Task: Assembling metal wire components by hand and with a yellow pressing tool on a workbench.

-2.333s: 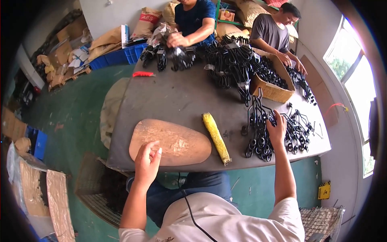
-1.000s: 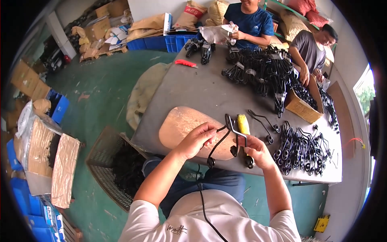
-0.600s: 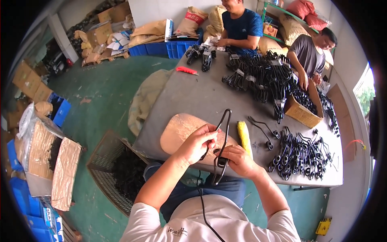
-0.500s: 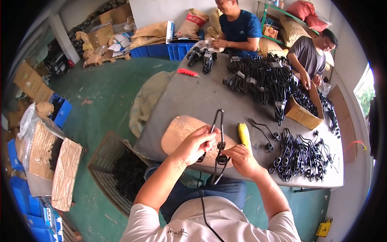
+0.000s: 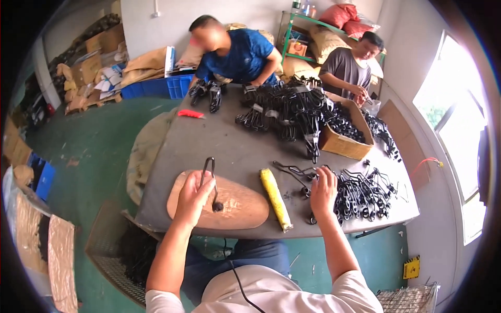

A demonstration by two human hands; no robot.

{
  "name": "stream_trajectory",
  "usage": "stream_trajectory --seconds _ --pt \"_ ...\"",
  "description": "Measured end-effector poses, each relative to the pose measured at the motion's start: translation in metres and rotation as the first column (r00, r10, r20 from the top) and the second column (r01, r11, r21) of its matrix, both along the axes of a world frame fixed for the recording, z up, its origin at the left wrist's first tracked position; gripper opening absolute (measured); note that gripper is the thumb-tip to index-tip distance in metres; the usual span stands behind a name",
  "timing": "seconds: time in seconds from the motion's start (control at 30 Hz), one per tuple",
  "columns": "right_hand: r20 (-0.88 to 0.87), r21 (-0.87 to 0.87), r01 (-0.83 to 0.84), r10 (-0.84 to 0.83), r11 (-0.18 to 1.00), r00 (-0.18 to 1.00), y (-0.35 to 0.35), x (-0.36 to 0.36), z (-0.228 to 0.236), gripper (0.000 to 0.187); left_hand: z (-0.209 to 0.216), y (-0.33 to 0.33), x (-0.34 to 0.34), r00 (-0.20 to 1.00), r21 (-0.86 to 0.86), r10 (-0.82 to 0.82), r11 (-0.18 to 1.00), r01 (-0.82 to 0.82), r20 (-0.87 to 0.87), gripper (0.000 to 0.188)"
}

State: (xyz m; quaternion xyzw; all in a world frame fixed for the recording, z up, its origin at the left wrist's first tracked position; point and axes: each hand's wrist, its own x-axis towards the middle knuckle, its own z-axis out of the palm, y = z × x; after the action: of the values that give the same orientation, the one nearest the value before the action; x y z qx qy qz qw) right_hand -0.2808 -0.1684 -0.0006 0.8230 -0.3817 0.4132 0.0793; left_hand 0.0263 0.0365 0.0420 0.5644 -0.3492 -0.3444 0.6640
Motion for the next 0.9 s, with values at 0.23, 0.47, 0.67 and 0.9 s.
stream_trajectory --seconds 0.23,0.47,0.67,0.9 --pt "-0.43 0.419 0.081 0.119 0.904 0.895 0.073 0.047 -0.056 0.072 -0.03 -0.026 -0.022 0.962 0.04 -0.139 0.988 0.152 -0.236 0.032" --pt "-0.316 0.595 0.131 0.081 0.793 0.945 0.055 0.034 -0.05 0.069 -0.057 -0.053 -0.043 0.856 -0.106 -0.28 0.96 0.26 -0.435 0.024" --pt "0.52 0.851 -0.519 -0.014 -0.083 0.854 0.04 -0.013 -0.085 0.025 -0.058 -0.067 -0.065 0.885 -0.163 -0.296 0.954 0.253 -0.359 0.023" --pt "0.64 0.671 -0.733 -0.416 -0.107 0.646 0.119 -0.026 -0.084 0.041 -0.062 -0.069 -0.052 0.959 -0.077 -0.261 0.964 0.254 -0.112 0.03"
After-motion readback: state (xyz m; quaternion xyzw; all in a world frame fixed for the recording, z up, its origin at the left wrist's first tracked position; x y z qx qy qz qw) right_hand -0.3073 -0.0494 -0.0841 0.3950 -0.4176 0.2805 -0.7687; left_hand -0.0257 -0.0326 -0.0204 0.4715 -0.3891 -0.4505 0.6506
